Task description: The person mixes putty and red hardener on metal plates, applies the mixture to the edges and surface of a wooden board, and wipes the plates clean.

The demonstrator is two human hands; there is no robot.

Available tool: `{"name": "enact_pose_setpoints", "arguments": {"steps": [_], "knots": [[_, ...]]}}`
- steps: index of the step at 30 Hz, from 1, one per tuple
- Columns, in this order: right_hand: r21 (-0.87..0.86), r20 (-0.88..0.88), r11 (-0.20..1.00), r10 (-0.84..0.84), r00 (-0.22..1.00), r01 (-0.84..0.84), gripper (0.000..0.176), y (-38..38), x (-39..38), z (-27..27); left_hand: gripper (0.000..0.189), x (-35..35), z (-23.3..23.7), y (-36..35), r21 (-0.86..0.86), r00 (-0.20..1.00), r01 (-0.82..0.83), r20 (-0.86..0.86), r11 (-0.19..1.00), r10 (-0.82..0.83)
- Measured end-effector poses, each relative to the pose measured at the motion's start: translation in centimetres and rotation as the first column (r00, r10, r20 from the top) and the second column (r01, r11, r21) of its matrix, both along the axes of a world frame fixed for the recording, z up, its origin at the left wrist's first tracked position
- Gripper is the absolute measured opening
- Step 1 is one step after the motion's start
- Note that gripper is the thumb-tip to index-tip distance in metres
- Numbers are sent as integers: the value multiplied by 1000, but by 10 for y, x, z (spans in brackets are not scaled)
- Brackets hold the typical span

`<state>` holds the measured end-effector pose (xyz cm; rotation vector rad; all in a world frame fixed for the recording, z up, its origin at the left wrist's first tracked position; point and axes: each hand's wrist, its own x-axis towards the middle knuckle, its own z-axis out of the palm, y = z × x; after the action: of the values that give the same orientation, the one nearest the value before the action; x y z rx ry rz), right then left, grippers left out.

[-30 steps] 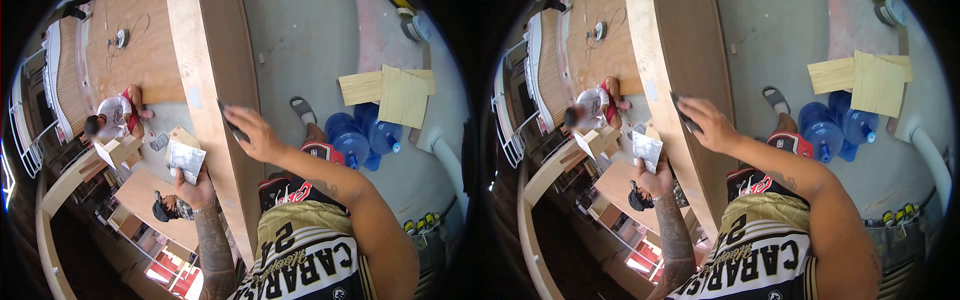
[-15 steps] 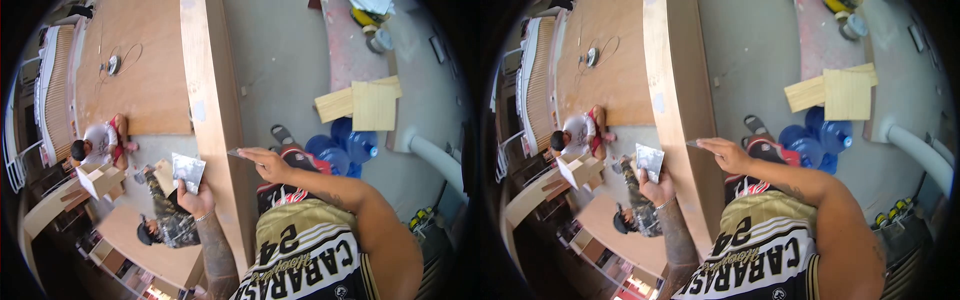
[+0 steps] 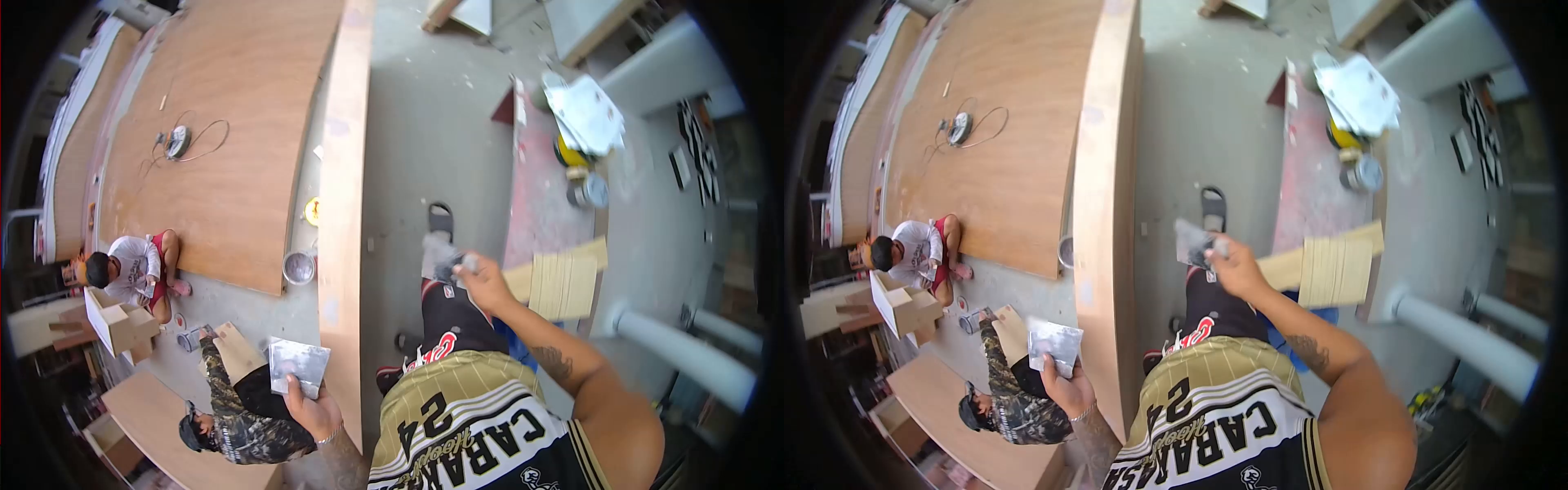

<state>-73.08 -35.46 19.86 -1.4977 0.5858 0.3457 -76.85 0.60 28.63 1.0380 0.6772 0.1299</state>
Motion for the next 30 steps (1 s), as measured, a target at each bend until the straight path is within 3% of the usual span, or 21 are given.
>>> {"name": "enact_pose_setpoints", "arguments": {"steps": [1,2,4,5,6,7,9,11,13,14,15,17,18,19,21,23,25,26,27,28,30], "knots": [[97,86,982,-171,982,162,29,-21,31,-21,38,24,7,-23,-1,999,-38,15,999,38],[104,95,988,-123,988,113,29,-30,72,-9,37,51,15,-47,12,999,-17,33,1000,16],[441,49,806,-462,886,396,24,-54,150,26,39,105,15,-94,54,996,48,67,997,-52],[445,25,827,-396,918,344,24,-68,179,42,38,131,10,-112,18,999,44,15,999,-45],[511,-19,804,-343,939,304,28,-78,204,59,36,160,16,-137,-142,1000,18,26,990,-14],[580,-32,769,-307,951,268,32,-89,237,77,36,190,16,-162,-118,1000,-10,17,993,12],[531,26,820,-271,962,216,24,-101,285,121,35,250,19,-203,-106,999,-10,46,994,15],[493,74,858,-208,975,146,25,-119,318,172,36,296,31,-240,-291,993,114,65,950,-100],[434,163,901,-97,982,17,27,-155,349,192,36,338,41,-276,-352,990,135,90,926,-110],[677,296,714,-43,954,-177,27,-173,365,189,34,356,40,-289,-379,972,234,123,895,-202],[822,421,433,-27,907,-369,27,-189,381,182,32,372,38,-304,-398,945,326,158,858,-286],[815,451,380,59,891,-438,27,-216,413,151,33,406,32,-339,-417,934,356,172,836,-312],[652,297,708,92,950,-272,27,-225,423,119,33,424,30,-359,-432,904,427,183,794,-386],[360,150,927,55,987,-107,31,-233,434,87,33,443,30,-379,-440,867,495,195,749,-459],[141,-67,988,-50,997,59,33,-253,458,27,34,483,40,-409,-391,842,538,210,747,-496],[265,-228,896,-301,926,356,32,-325,454,-78,37,530,49,-433,-470,841,539,264,698,-472],[205,-208,878,-392,896,432,31,-357,482,-55,33,578,46,-452,-507,895,438,170,742,-412],[203,-209,881,-388,898,428,31,-370,505,-45,30,601,29,-451,-642,898,409,158,648,-411],[215,-250,812,-491,835,542,31,-385,532,-33,28,627,16,-456,-757,893,378,147,533,-425],[216,-293,721,-596,748,659,31,-399,554,-20,30,655,23,-467,-845,923,215,12,490,-385],[296,-264,665,-633,728,685,30,-434,602,2,31,706,22,-494,-844,929,182,-21,505,-371]]}}
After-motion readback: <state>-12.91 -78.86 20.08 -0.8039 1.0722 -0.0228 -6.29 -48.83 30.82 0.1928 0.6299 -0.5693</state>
